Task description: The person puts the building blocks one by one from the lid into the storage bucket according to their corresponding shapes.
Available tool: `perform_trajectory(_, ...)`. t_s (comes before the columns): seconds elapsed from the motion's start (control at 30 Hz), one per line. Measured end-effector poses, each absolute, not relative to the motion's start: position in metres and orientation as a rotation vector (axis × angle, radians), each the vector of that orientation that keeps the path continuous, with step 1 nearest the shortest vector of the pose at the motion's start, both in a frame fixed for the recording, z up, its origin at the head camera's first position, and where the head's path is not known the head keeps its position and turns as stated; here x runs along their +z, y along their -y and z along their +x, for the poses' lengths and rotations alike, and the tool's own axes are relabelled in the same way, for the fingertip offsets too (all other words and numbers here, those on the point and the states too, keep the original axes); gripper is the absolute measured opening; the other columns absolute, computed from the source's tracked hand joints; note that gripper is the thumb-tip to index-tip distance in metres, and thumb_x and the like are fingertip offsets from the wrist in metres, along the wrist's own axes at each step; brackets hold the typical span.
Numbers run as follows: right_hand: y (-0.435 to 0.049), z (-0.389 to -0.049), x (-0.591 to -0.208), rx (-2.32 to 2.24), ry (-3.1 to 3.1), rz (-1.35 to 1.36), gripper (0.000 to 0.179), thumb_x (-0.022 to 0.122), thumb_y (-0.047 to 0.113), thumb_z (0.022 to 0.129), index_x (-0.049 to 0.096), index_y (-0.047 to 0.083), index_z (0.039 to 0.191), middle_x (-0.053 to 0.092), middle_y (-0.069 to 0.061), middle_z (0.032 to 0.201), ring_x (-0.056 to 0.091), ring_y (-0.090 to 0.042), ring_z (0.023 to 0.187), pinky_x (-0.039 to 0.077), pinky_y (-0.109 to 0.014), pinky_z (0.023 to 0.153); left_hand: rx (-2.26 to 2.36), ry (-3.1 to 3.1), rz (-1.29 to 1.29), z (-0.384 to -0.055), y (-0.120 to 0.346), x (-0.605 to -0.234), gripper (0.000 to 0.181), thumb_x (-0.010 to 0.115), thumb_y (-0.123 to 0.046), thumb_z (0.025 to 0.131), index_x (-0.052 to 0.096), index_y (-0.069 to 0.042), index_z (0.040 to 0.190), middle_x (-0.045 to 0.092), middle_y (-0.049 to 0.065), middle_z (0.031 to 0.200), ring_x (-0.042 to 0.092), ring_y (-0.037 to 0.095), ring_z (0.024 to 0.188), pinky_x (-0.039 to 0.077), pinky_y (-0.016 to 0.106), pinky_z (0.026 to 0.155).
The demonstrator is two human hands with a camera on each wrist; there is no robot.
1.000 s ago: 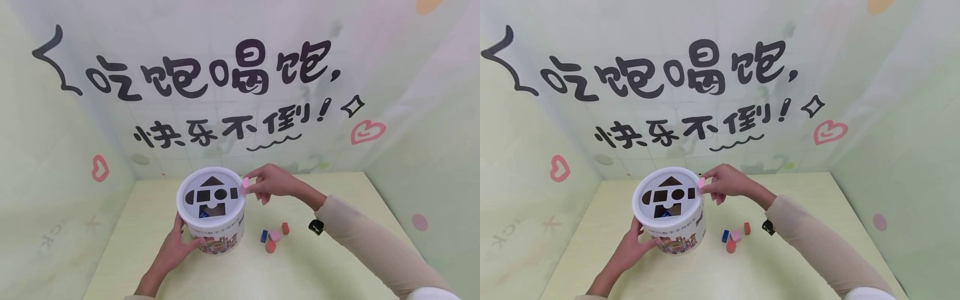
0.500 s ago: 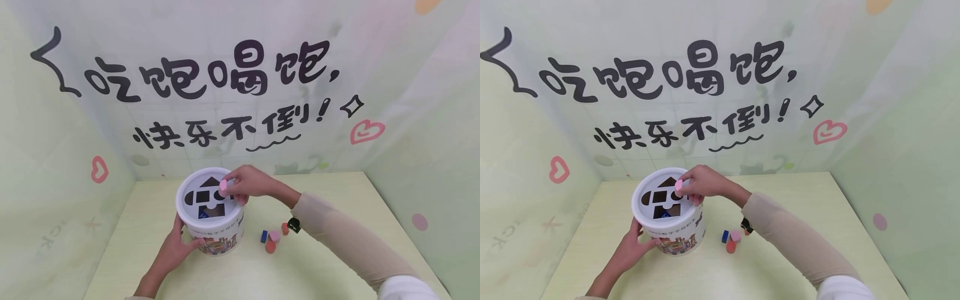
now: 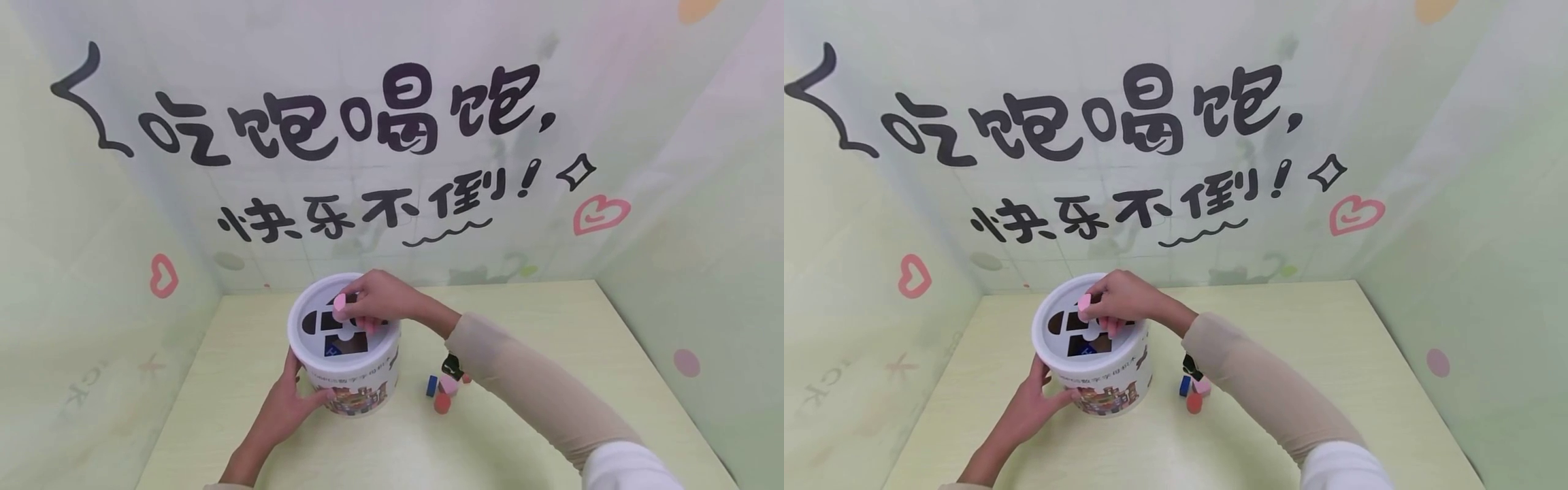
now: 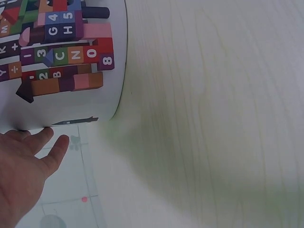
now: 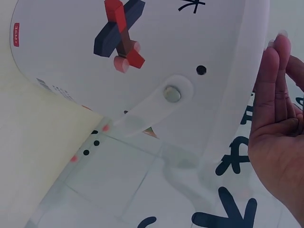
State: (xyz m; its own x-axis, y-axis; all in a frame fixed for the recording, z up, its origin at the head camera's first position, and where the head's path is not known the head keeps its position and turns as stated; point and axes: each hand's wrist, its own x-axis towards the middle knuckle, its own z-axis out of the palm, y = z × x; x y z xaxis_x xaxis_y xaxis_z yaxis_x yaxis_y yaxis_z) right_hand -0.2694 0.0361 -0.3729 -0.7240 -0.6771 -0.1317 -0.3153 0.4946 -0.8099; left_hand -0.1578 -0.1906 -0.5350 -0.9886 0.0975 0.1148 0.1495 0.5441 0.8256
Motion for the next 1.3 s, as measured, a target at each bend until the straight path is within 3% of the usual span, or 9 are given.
perform_trajectory(0.7, 0.000, -0.263, -0.381, -1.101, -2.266, -0.879, 0.011, 0.069, 0.024, 0.092, 0.070, 0.015, 0.086, 0.064, -0.004, 0.058, 0.064, -0.016, 0.049, 0.057, -0.029, 0.049, -1.428, 2.735, -0.223, -0.158, 0.189, -0.534, 0.115, 0.079, -0.042, 0.079, -0.007, -0.040, 0.154, 0.035, 0.019, 0.154, 0.038, 0.041, 0.138, 0.038, 0.064, 0.104)
perform_trajectory(0.93, 0.006, -0.262, -0.384, -1.123, -2.268, -0.859, 0.014, 0.068, 0.022, 0.092, 0.070, 0.011, 0.084, 0.063, -0.004, 0.056, 0.063, -0.015, 0.048, 0.059, -0.038, 0.054, -1.448, 2.735, -0.220, -0.158, 0.189, -0.536, 0.114, 0.079, -0.042, 0.079, -0.006, -0.041, 0.154, 0.033, 0.017, 0.155, 0.036, 0.040, 0.139, 0.038, 0.064, 0.104)
perform_trajectory(1.03, 0.006, -0.261, -0.384, -1.130, -2.266, -0.838, 0.016, 0.069, 0.020, 0.092, 0.072, 0.006, 0.098, 0.063, -0.004, 0.058, 0.063, -0.015, 0.048, 0.060, -0.039, 0.056, -1.449, 2.729, -0.230, -0.158, 0.189, -0.536, 0.113, 0.079, -0.042, 0.080, -0.007, -0.040, 0.154, 0.032, 0.017, 0.156, 0.035, 0.040, 0.139, 0.038, 0.064, 0.105)
perform_trajectory(1.2, 0.001, -0.261, -0.382, -1.163, -2.263, -0.756, 0.047, 0.072, 0.017, 0.089, 0.059, 0.002, 0.132, 0.066, -0.006, 0.061, 0.063, -0.015, 0.047, 0.059, -0.031, 0.052, -1.425, 2.722, -0.239, -0.159, 0.190, -0.538, 0.114, 0.079, -0.041, 0.080, -0.007, -0.038, 0.155, 0.035, 0.019, 0.154, 0.037, 0.041, 0.138, 0.038, 0.064, 0.104)
perform_trajectory(1.3, -0.005, -0.263, -0.381, -1.184, -2.272, -0.712, 0.050, 0.073, 0.016, 0.088, 0.058, 0.002, 0.133, 0.067, -0.008, 0.061, 0.063, -0.016, 0.046, 0.059, -0.032, 0.051, -1.423, 2.716, -0.240, -0.159, 0.190, -0.539, 0.115, 0.079, -0.040, 0.080, -0.007, -0.037, 0.155, 0.035, 0.020, 0.153, 0.037, 0.041, 0.138, 0.039, 0.063, 0.105)
